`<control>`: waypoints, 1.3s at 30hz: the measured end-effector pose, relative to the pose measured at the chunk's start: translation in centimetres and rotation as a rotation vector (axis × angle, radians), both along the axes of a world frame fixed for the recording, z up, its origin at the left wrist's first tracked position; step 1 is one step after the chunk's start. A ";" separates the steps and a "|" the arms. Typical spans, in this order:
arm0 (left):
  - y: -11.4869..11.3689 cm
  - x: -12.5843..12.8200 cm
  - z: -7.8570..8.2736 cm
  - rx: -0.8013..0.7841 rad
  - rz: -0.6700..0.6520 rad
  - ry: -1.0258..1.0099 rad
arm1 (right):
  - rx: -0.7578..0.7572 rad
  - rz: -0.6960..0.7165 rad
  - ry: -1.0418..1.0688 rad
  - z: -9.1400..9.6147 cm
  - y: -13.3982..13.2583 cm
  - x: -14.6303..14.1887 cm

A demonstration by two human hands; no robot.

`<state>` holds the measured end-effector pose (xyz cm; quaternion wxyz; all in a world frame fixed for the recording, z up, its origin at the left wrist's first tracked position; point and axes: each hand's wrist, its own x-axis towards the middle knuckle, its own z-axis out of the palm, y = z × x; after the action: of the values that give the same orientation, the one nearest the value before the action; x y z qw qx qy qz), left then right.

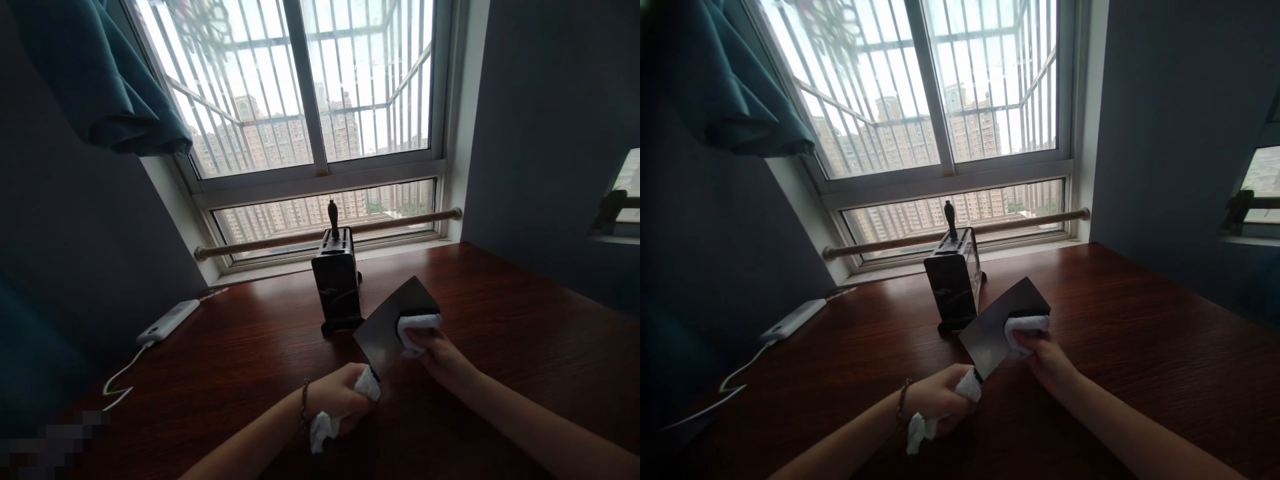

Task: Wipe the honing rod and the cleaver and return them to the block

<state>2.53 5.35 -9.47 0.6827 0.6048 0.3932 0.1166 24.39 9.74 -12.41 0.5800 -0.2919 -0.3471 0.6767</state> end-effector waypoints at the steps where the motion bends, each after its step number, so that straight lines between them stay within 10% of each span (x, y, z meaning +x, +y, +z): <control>1: 0.0 -0.1 0.2 -0.004 -0.004 0.003 | 0.000 -0.022 0.001 0.1 0.6 0.5; 11: 0.3 -0.7 1.0 -0.063 -0.024 -0.025 | -0.035 -0.169 0.116 1.2 3.4 3.7; 26: 1.7 -3.3 0.5 -0.203 -0.115 -0.022 | -0.002 0.063 -0.217 0.6 4.9 6.0; 39: 1.6 -3.2 -0.2 -0.220 -0.222 0.054 | 0.027 -0.040 -0.266 0.9 5.4 6.8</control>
<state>-0.70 6.95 -9.66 0.7428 0.5688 0.3526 -0.0198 31.22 15.16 -11.54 0.5461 -0.3779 -0.4240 0.6158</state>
